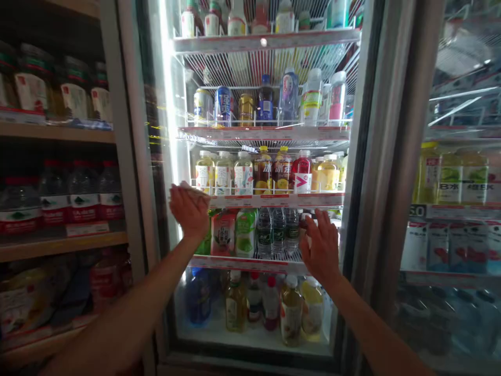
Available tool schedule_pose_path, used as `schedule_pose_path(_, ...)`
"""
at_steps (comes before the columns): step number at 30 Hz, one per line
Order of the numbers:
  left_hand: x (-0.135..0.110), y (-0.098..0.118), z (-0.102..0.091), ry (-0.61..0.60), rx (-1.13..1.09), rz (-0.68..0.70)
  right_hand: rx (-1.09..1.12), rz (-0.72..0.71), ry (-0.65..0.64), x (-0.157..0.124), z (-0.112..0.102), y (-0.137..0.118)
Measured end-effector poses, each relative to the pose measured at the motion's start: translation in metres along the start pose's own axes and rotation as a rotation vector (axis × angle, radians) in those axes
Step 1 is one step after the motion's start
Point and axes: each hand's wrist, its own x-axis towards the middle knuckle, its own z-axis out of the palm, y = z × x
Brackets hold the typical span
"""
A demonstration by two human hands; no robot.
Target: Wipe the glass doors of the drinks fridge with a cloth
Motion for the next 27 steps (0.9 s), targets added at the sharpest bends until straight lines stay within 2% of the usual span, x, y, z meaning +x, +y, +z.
schedule_pose_path(4,-0.031,0.049,0.012,-0.219,-0.081,0.595,0.056,-0.093,-0.071,0.000,0.011,-0.027)
schedule_pose_path(5,-0.033,0.052,0.013,-0.243,-0.085,0.675,0.058,-0.104,-0.087,-0.001,0.012,-0.030)
schedule_pose_path(6,-0.032,0.049,0.012,-0.245,-0.082,0.698,0.054,-0.105,-0.099,-0.002,0.012,-0.029)
schedule_pose_path(7,-0.027,0.040,0.010,-0.217,-0.069,0.655,0.044,-0.099,-0.106,-0.003,0.010,-0.025)
schedule_pose_path(8,-0.019,0.028,0.007,-0.164,-0.045,0.546,0.029,-0.087,-0.106,-0.004,0.006,-0.018)
schedule_pose_path(10,-0.004,0.006,0.003,-0.027,0.013,0.240,-0.005,-0.067,-0.089,-0.005,-0.001,-0.004)
schedule_pose_path(11,0.001,0.001,0.002,0.028,0.036,0.114,-0.018,-0.066,-0.079,-0.005,-0.004,0.000)
schedule_pose_path(12,0.001,0.001,0.002,0.050,0.046,0.065,-0.024,-0.073,-0.073,-0.005,-0.005,0.001)
schedule_pose_path(13,-0.003,0.007,0.003,0.033,0.041,0.114,-0.020,-0.086,-0.072,-0.004,-0.005,-0.002)
schedule_pose_path(14,-0.011,0.018,0.005,-0.019,0.022,0.251,-0.008,-0.101,-0.075,-0.003,-0.003,-0.008)
schedule_pose_path(17,-0.044,0.048,0.009,-0.205,-0.050,0.775,0.033,-0.139,-0.102,-0.001,0.006,-0.030)
schedule_pose_path(18,-0.052,0.049,0.008,-0.238,-0.059,0.873,0.035,-0.141,-0.110,-0.001,0.008,-0.033)
schedule_pose_path(19,-0.057,0.044,0.006,-0.253,-0.056,0.912,0.032,-0.139,-0.118,-0.002,0.009,-0.033)
schedule_pose_path(20,-0.058,0.032,0.003,-0.248,-0.038,0.890,0.024,-0.137,-0.127,-0.004,0.008,-0.029)
schedule_pose_path(21,-0.057,0.017,-0.001,-0.225,-0.010,0.807,0.014,-0.135,-0.133,-0.006,0.006,-0.023)
schedule_pose_path(22,-0.053,-0.001,-0.005,-0.178,0.024,0.667,0.002,-0.132,-0.131,-0.008,0.003,-0.015)
schedule_pose_path(24,-0.044,-0.029,-0.011,-0.027,0.091,0.285,-0.021,-0.127,-0.107,-0.011,-0.002,-0.001)
schedule_pose_path(25,-0.043,-0.035,-0.011,0.044,0.110,0.121,-0.028,-0.126,-0.095,-0.012,-0.004,0.001)
schedule_pose_path(26,-0.045,-0.033,-0.010,0.083,0.113,0.028,-0.028,-0.125,-0.087,-0.012,-0.004,0.000)
schedule_pose_path(27,-0.049,-0.026,-0.008,0.080,0.103,0.030,-0.018,-0.128,-0.087,-0.012,-0.003,-0.005)
